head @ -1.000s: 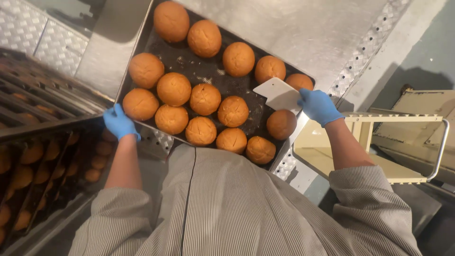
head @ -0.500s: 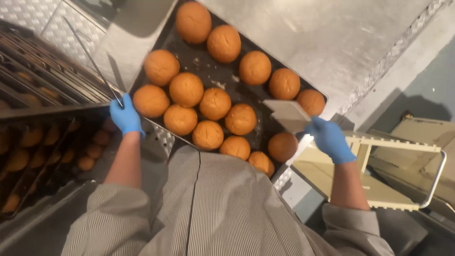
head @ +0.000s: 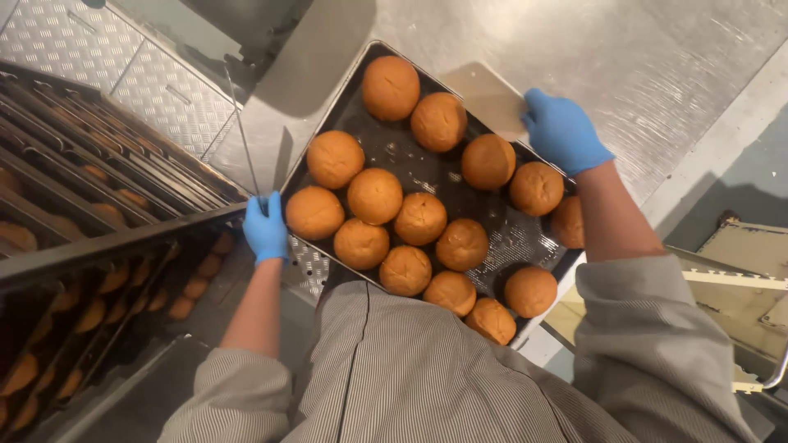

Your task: Slicing cross-shaped patterns into the tops of baked buns on a baking tray using a knife.

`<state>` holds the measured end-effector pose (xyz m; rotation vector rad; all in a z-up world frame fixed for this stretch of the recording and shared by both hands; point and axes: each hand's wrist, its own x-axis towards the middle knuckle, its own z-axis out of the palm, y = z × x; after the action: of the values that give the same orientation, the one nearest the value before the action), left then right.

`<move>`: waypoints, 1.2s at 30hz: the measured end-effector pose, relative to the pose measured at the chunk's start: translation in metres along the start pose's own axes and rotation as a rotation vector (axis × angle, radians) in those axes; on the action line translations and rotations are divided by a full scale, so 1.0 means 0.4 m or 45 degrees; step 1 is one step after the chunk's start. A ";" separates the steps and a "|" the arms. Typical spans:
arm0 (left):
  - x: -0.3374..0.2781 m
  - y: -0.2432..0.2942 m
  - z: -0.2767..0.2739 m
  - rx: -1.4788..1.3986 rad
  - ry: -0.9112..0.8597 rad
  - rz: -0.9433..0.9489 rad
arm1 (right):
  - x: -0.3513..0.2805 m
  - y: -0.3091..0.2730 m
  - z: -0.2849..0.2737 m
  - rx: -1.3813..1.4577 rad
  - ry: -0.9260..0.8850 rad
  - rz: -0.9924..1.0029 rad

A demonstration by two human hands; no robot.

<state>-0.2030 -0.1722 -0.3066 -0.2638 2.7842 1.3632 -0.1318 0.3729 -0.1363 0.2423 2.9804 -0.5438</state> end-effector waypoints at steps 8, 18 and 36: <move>-0.003 0.000 -0.006 -0.091 -0.028 -0.073 | -0.027 0.018 -0.016 -0.066 -0.172 0.181; -0.002 0.009 -0.003 -0.009 0.001 -0.071 | -0.055 0.051 0.055 -0.124 -0.106 0.260; -0.002 0.013 0.000 0.171 0.005 -0.046 | 0.040 0.126 0.097 0.045 -0.476 0.424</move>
<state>-0.2030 -0.1692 -0.3025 -0.3104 2.8431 1.1627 -0.1361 0.4076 -0.1917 0.5594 2.5014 -0.5322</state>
